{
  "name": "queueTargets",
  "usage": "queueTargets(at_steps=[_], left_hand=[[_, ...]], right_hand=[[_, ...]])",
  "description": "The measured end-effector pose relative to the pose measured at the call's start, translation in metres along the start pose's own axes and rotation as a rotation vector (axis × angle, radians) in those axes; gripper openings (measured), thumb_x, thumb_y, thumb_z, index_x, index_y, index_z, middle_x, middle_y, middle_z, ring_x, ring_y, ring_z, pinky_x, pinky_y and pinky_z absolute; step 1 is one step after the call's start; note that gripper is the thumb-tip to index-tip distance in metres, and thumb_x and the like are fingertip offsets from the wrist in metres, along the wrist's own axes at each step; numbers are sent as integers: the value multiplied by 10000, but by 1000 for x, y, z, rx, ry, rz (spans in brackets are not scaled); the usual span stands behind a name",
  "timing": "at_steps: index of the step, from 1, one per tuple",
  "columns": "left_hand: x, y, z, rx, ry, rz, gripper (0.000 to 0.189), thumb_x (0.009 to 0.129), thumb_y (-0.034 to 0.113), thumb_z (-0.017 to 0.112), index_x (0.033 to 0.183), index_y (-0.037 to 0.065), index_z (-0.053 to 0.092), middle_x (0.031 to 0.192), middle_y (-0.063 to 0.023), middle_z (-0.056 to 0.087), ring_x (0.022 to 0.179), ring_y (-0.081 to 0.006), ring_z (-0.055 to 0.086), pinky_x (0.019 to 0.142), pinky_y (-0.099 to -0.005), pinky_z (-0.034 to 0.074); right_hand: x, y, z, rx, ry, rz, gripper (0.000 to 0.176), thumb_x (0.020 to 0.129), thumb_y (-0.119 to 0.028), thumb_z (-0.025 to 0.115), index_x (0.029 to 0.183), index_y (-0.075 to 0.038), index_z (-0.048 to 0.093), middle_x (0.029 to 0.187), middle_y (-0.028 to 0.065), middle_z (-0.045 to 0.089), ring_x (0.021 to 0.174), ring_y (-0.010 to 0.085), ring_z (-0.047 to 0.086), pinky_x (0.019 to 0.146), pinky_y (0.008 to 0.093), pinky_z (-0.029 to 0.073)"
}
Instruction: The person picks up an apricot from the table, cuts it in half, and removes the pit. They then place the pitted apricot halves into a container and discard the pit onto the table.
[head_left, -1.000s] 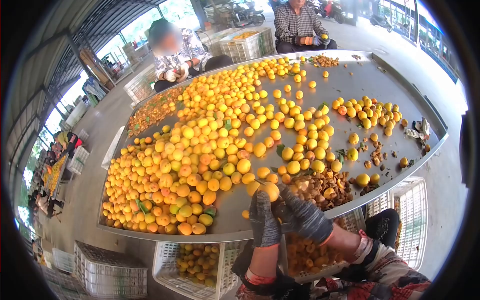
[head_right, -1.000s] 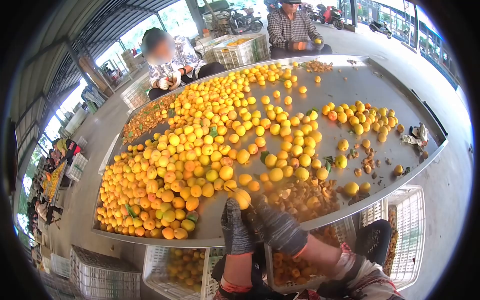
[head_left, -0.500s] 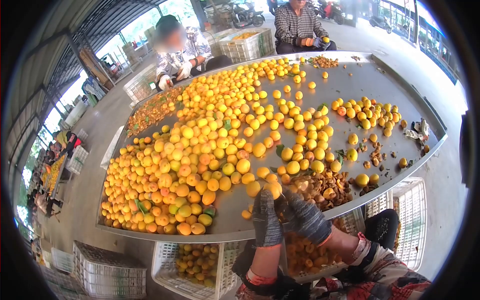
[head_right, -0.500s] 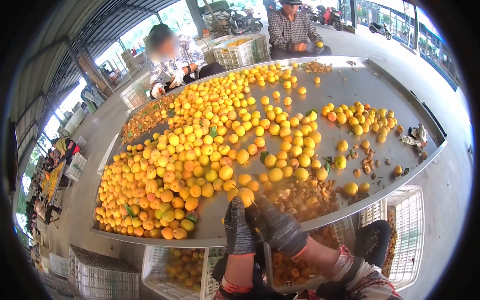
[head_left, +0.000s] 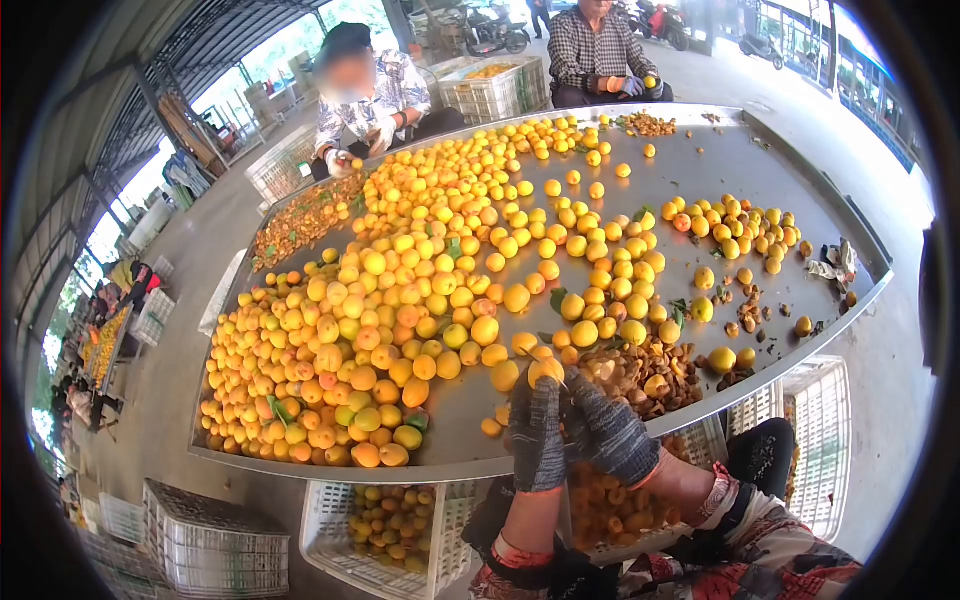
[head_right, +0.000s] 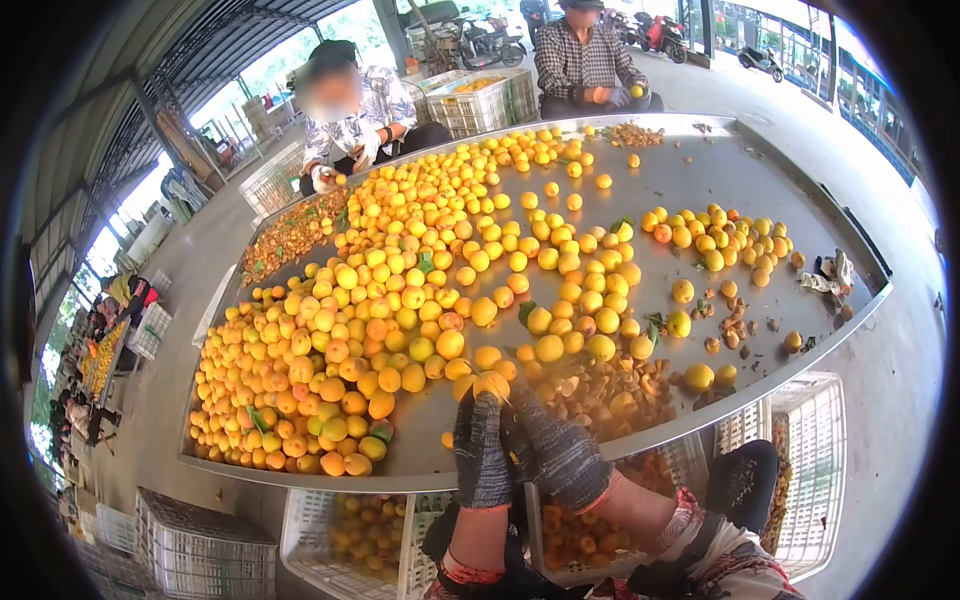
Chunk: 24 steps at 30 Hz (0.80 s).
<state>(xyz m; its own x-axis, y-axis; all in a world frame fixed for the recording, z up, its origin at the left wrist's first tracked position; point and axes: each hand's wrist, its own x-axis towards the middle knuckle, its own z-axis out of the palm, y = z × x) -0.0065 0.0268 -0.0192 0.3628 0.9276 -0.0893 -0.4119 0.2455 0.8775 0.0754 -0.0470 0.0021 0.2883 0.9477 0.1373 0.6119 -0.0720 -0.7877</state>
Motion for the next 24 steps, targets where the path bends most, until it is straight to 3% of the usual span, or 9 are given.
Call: queueTargets(at_steps=[1,5,8,10,15,17,19,22,24], left_hand=[[0,2,2,26,1,27,324,861,241,557,1113,44,511,865,4,545,726,-72,490,610,-202,413],[-2,13,4,145,-15,3,336,847,185,585,1128,24,497,910,-8,571,716,-78,503,629,-210,427],[1,5,2,144,-23,125,286,840,175,593,1072,21,524,880,-16,576,697,-92,502,621,-229,429],[3,-3,-4,214,-30,178,273,844,204,585,1042,22,533,861,-13,563,707,-83,495,618,-224,422],[-1,-6,-2,338,-41,169,275,861,263,554,982,16,549,839,-18,557,726,-83,496,619,-224,423],[1,-13,-1,175,42,55,308,873,308,524,974,19,553,841,-29,561,744,-102,518,626,-230,436],[4,-8,1,99,51,9,341,875,343,503,980,22,551,835,-39,565,735,-115,527,622,-236,442],[7,0,5,-127,74,-159,444,878,448,440,999,33,544,819,-70,577,710,-154,553,610,-253,461],[10,-4,4,-206,80,-215,479,879,482,419,1005,37,542,813,-80,582,702,-167,562,606,-259,467]], right_hand=[[-2,2,2,16,-12,50,724,717,-80,690,1326,-54,299,943,106,571,828,167,574,731,275,468],[1,3,-7,59,-67,-54,690,741,-56,655,1329,-46,293,974,117,575,874,175,575,753,285,469],[5,14,-7,480,-54,-213,584,760,-57,628,1281,-17,366,1014,142,570,924,222,574,783,304,469],[11,-2,-35,-420,27,-811,463,776,-73,614,1202,7,450,1020,153,567,941,262,570,798,322,472],[2,5,-26,-308,-12,-567,417,778,-72,608,1160,29,477,1005,150,572,928,280,572,796,322,471],[-5,12,-9,-267,-7,-452,431,779,-54,599,1177,33,459,1000,144,574,917,267,577,787,319,472],[-4,7,3,178,107,-175,423,807,-16,558,1206,32,426,992,125,578,884,217,582,758,306,473],[-4,-18,-7,483,57,65,405,838,-8,521,1225,25,405,988,104,581,875,164,570,745,289,467],[-6,2,-8,296,65,-75,409,838,-6,521,1229,24,403,982,106,584,864,167,575,738,285,468]])
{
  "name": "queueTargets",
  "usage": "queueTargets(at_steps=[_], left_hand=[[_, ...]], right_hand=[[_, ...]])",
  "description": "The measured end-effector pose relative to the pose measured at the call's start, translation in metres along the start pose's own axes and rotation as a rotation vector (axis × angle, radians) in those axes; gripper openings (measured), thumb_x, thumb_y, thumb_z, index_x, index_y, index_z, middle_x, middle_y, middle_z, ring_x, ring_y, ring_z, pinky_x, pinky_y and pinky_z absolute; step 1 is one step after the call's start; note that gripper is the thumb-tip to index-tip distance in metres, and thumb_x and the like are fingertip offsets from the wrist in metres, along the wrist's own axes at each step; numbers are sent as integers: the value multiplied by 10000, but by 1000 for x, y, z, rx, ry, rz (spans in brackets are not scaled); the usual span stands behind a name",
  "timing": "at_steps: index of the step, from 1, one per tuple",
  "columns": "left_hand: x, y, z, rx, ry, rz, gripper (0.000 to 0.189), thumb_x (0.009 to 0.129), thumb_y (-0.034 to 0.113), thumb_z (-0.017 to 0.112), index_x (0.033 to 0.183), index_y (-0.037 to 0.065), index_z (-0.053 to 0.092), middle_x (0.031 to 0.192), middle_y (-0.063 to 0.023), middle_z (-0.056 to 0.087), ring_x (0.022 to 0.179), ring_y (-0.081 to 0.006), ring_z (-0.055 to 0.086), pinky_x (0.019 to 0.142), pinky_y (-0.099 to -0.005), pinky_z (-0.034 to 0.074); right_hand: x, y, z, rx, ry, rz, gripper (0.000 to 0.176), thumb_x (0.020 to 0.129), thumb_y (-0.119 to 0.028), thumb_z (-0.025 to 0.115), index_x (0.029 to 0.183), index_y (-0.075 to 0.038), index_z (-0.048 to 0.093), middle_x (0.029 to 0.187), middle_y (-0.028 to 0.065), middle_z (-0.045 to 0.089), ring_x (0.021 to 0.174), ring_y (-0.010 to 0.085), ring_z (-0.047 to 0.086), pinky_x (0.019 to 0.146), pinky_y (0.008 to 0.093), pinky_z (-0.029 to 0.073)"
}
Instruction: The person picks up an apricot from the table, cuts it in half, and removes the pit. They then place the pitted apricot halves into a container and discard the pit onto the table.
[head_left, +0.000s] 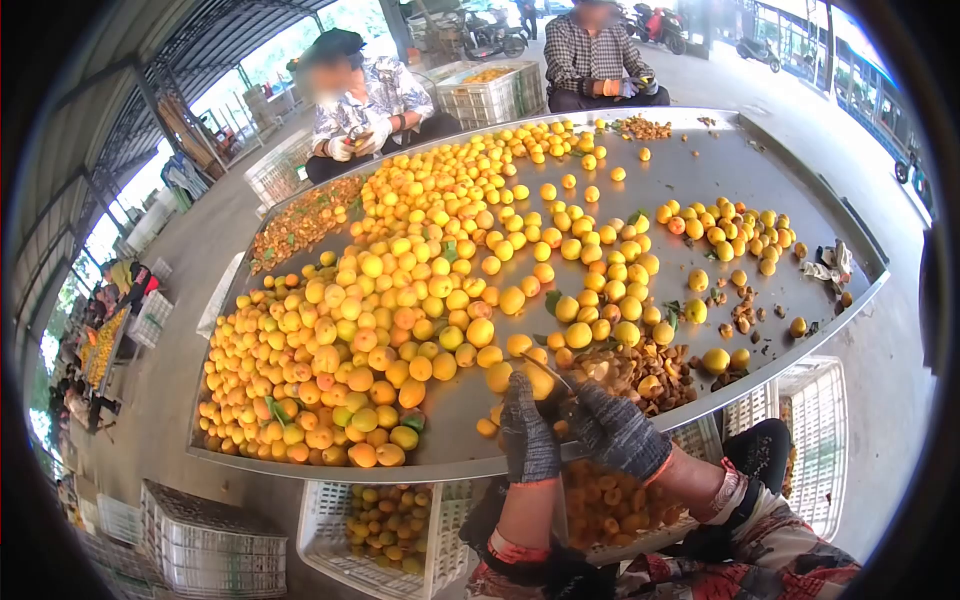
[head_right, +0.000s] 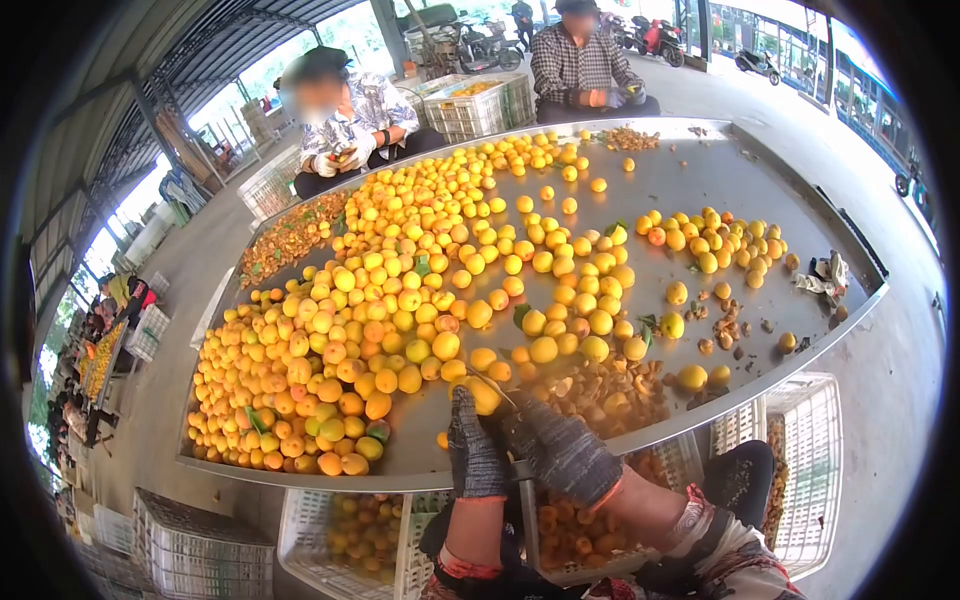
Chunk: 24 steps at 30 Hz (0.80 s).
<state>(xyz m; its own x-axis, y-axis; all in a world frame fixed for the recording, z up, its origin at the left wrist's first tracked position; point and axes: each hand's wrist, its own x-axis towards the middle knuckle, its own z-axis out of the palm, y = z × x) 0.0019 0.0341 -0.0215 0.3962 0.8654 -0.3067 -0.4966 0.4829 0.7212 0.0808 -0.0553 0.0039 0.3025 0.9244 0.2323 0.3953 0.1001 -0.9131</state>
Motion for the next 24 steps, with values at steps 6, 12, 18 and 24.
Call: queueTargets(at_steps=[6,12,18,24], left_hand=[[7,-4,-18,-24,-56,-56,506,894,460,411,1062,-5,521,943,-92,591,805,-165,580,689,-261,480],[-7,6,-6,172,35,-38,489,892,462,419,989,3,555,824,-63,609,699,-126,562,592,-239,457],[5,-13,-15,353,127,257,416,857,449,507,881,41,588,651,-11,536,517,-89,465,436,-211,365],[-3,-4,-13,383,96,222,346,855,360,554,909,20,586,763,-22,566,633,-86,502,525,-222,413]], right_hand=[[-6,-3,1,-128,-22,-97,495,791,28,544,1260,2,386,979,127,596,839,228,604,715,298,477],[-12,11,9,-277,-89,-23,537,786,21,544,1289,-27,361,1011,149,592,880,274,605,724,328,482],[-4,-10,6,-418,-135,36,503,820,-34,517,1291,-18,340,1028,164,587,901,267,604,753,341,480],[-1,32,13,-318,-190,-33,484,789,-69,556,1242,-9,399,1037,147,581,930,286,584,828,349,463]])
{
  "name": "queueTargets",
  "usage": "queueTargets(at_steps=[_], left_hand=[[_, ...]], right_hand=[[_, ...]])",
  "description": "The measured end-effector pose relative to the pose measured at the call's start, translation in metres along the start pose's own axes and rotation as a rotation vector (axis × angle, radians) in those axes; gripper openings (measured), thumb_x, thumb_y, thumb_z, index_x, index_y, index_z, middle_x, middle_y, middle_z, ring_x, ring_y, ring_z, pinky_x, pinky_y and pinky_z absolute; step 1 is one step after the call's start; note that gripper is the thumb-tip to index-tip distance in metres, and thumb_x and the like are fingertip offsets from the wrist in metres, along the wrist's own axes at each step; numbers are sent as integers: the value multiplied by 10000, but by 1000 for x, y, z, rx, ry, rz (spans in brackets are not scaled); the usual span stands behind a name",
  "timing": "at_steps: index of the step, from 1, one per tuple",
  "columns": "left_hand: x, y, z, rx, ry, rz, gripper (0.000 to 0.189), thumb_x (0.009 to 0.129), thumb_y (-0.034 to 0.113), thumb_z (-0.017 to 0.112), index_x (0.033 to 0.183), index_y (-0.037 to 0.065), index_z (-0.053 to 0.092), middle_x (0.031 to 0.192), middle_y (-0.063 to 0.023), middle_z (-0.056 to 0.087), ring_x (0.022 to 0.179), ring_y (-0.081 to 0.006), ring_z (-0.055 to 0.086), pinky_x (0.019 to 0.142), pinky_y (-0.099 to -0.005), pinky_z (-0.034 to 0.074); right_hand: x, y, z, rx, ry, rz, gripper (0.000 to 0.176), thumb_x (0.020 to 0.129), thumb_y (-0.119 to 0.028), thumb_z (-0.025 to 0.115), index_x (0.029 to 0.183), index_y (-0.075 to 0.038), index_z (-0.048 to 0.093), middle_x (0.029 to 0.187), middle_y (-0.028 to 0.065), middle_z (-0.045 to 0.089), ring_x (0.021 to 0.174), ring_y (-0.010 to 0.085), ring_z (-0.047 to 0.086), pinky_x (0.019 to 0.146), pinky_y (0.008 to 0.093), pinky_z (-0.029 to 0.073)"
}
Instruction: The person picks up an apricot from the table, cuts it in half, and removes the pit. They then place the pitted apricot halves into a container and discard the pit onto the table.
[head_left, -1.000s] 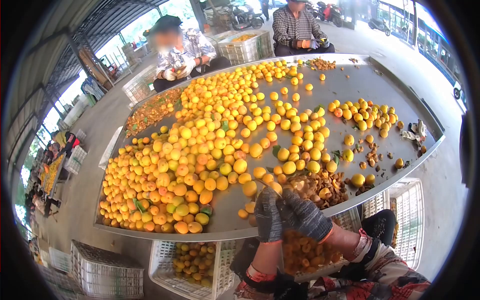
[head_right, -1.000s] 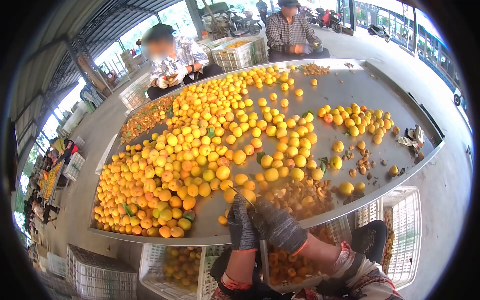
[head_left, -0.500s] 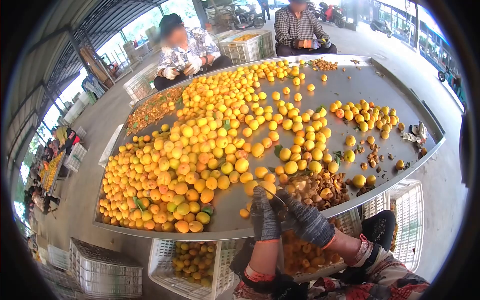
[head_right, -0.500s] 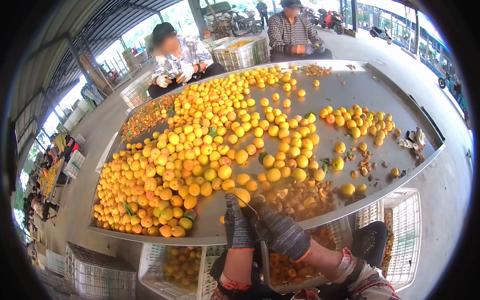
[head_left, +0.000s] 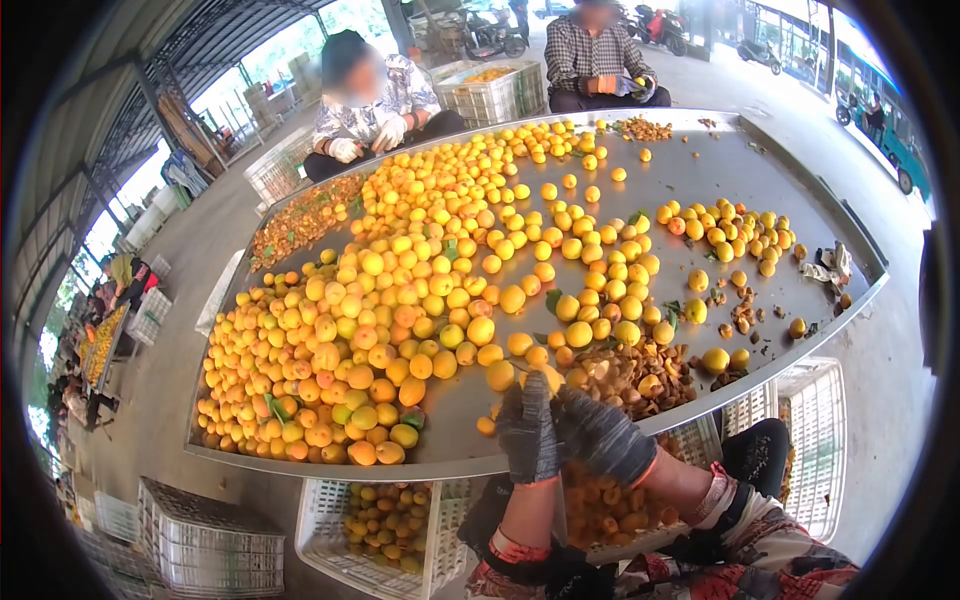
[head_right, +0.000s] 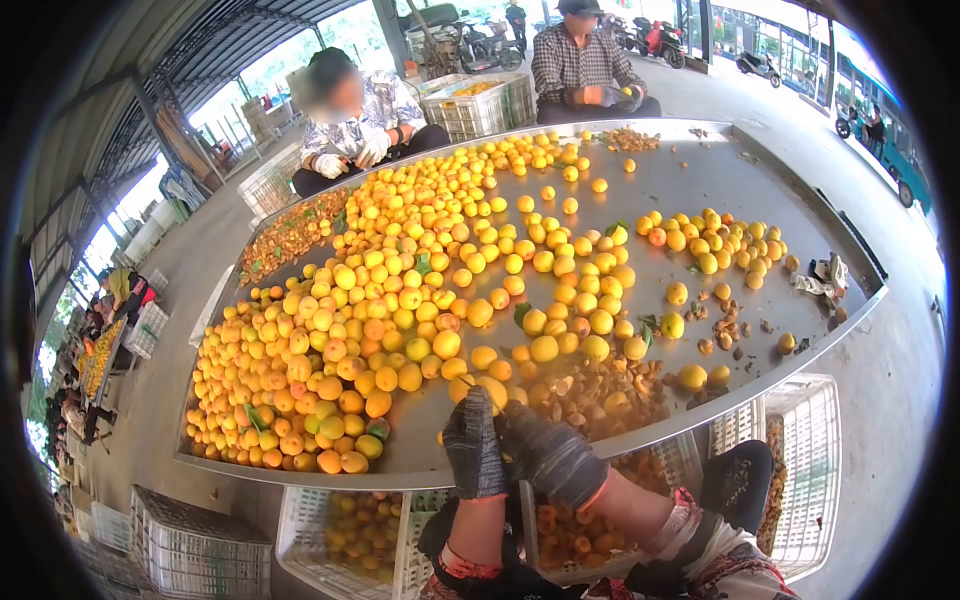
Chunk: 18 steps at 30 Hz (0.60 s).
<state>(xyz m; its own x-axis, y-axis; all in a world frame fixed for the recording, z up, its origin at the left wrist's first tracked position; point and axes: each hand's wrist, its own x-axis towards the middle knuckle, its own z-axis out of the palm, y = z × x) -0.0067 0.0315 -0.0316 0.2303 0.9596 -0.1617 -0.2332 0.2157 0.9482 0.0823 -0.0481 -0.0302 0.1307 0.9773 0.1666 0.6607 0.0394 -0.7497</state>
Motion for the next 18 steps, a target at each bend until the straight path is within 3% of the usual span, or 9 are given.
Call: queueTargets(at_steps=[2,4,6,8,10,11,13,15,18], left_hand=[[4,-15,-3,158,-12,221,342,852,335,566,949,7,583,815,-39,577,699,-103,523,581,-237,440],[7,-22,-3,120,-11,202,360,853,349,559,961,7,581,826,-45,578,709,-110,528,595,-243,448],[8,-21,-2,82,-8,185,377,854,363,552,973,7,579,837,-50,580,719,-117,533,608,-248,456],[9,-12,1,-186,-20,-123,391,881,339,502,1034,-13,573,913,-90,600,801,-183,584,667,-270,479],[4,5,3,-233,-46,-133,419,876,374,497,1055,-1,546,901,-89,595,765,-170,575,621,-263,480],[3,10,5,-284,-76,-143,448,872,410,492,1076,11,519,889,-89,590,730,-158,565,576,-256,482],[6,-6,-3,-287,-98,-169,460,879,378,489,1136,-4,475,895,-98,590,727,-174,577,531,-255,480],[2,-13,-10,473,-245,366,407,882,303,495,1137,-13,487,931,-113,582,788,-177,577,617,-262,485],[-6,-10,0,349,-287,270,310,902,220,463,1037,-44,550,987,-138,594,936,-202,556,816,-313,437]], right_hand=[[1,0,-3,117,22,-175,478,769,-62,567,1222,-9,426,1041,143,577,940,296,576,845,360,458],[1,-40,-28,691,-34,255,437,737,-3,568,1166,-2,483,1047,143,568,961,311,562,876,385,446],[0,-51,-29,674,32,276,419,727,6,580,1139,-1,501,1041,147,568,962,313,562,872,395,448],[-4,-43,-27,656,85,292,401,717,14,591,1112,1,520,1035,151,569,963,316,563,868,404,450],[-17,-13,-28,-448,228,-511,365,722,-15,622,1077,-16,537,1011,139,573,943,320,566,828,382,464],[-16,-21,-37,-453,229,-512,365,722,-15,622,1077,-16,537,1011,139,573,943,320,566,828,382,464],[-15,-44,-65,100,242,108,316,749,-53,639,1051,-33,548,981,98,578,907,261,573,784,334,468],[-7,-30,-66,402,315,73,293,788,-76,627,1066,-39,541,962,62,575,890,185,558,773,296,454],[7,-12,-53,48,225,47,390,789,-142,652,1133,-36,501,964,50,575,907,127,524,810,279,428]])
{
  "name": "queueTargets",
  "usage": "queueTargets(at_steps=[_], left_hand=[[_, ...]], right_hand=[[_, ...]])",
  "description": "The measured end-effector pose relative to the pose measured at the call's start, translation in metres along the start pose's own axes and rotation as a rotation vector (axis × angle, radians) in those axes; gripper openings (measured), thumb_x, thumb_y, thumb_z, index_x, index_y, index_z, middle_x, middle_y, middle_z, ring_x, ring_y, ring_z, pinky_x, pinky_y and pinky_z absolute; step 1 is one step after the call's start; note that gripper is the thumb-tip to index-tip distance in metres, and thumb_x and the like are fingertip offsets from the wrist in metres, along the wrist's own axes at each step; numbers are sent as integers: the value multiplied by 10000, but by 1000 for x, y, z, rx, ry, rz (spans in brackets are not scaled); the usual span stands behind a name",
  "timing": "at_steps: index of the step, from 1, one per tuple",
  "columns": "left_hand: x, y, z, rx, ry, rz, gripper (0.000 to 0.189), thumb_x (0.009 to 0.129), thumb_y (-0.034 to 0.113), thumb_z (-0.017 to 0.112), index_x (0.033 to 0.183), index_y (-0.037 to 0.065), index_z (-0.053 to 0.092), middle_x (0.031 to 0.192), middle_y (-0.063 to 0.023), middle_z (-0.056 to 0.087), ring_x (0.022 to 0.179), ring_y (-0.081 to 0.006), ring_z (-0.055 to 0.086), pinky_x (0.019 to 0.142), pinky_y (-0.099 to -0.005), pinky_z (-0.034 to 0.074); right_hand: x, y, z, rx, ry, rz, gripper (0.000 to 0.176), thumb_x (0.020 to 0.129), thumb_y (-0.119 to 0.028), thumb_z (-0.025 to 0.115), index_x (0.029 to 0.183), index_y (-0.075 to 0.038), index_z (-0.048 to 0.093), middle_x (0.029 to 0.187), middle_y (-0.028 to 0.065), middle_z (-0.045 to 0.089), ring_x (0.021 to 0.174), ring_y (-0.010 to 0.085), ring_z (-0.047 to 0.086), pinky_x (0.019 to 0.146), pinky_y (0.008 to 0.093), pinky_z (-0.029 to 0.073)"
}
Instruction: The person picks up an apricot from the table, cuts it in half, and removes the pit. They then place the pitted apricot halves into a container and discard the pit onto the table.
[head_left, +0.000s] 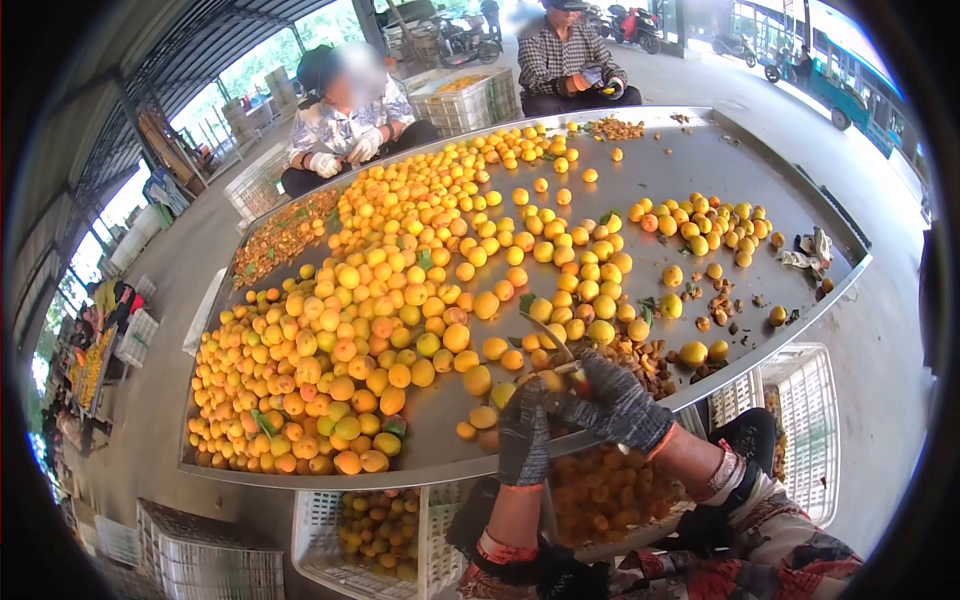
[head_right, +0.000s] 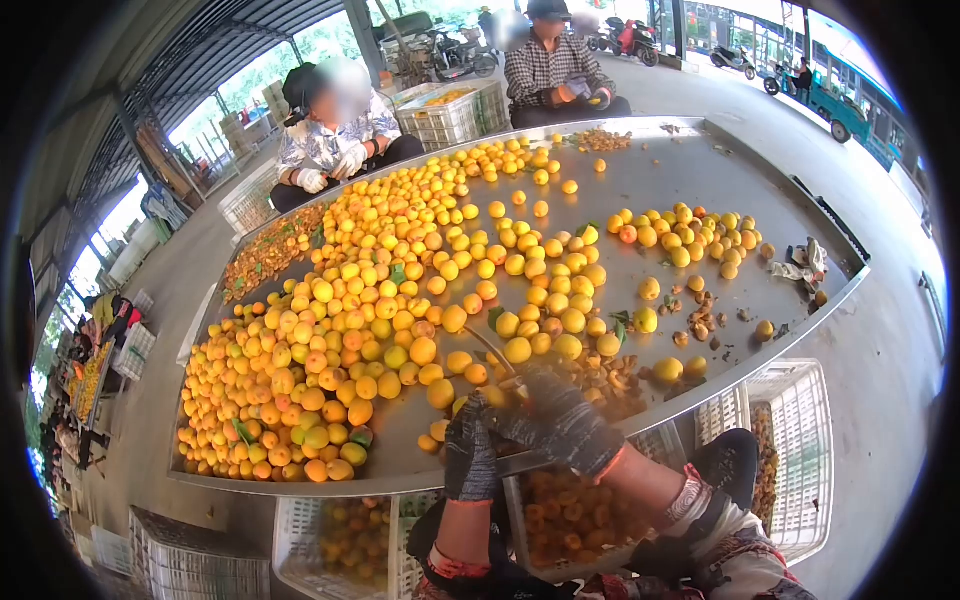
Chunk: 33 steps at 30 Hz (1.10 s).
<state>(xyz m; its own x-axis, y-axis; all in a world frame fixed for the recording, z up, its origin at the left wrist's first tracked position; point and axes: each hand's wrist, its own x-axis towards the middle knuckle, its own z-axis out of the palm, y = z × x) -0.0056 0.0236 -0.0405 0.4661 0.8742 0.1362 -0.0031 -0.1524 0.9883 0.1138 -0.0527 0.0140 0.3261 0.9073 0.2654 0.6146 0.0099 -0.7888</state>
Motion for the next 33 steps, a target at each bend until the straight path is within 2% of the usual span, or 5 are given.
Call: queueTargets(at_steps=[15,16,18,20,33], left_hand=[[-20,24,2,-380,-666,-148,311,821,172,588,1077,2,538,856,-99,626,768,-159,595,698,-276,465],[-21,25,2,225,-676,172,364,815,141,596,1136,2,496,910,-96,616,818,-148,582,728,-275,462],[-20,30,4,833,-629,489,427,810,111,604,1194,1,454,965,-92,606,868,-137,569,759,-274,459],[-17,42,12,-399,-413,26,491,803,60,607,1247,-1,404,1080,-90,552,964,-138,521,810,-279,445],[10,-2,10,-439,84,96,373,843,232,485,1142,9,492,1065,-86,531,938,-185,524,803,-297,445]], right_hand=[[-23,-5,-44,892,154,585,227,817,-234,560,889,-21,522,525,39,498,405,128,470,395,218,365],[-25,-3,-44,892,156,585,227,817,-234,560,889,-21,522,525,39,498,405,128,470,395,218,365],[-30,5,-43,939,98,552,236,823,-240,556,910,-22,530,529,39,509,408,119,472,400,230,376],[-34,7,-38,995,54,572,244,823,-241,559,935,-26,532,593,44,542,458,122,506,438,238,410],[-33,-5,-11,1200,-151,548,368,779,-281,589,1052,-38,540,764,24,571,493,104,485,455,225,409]])
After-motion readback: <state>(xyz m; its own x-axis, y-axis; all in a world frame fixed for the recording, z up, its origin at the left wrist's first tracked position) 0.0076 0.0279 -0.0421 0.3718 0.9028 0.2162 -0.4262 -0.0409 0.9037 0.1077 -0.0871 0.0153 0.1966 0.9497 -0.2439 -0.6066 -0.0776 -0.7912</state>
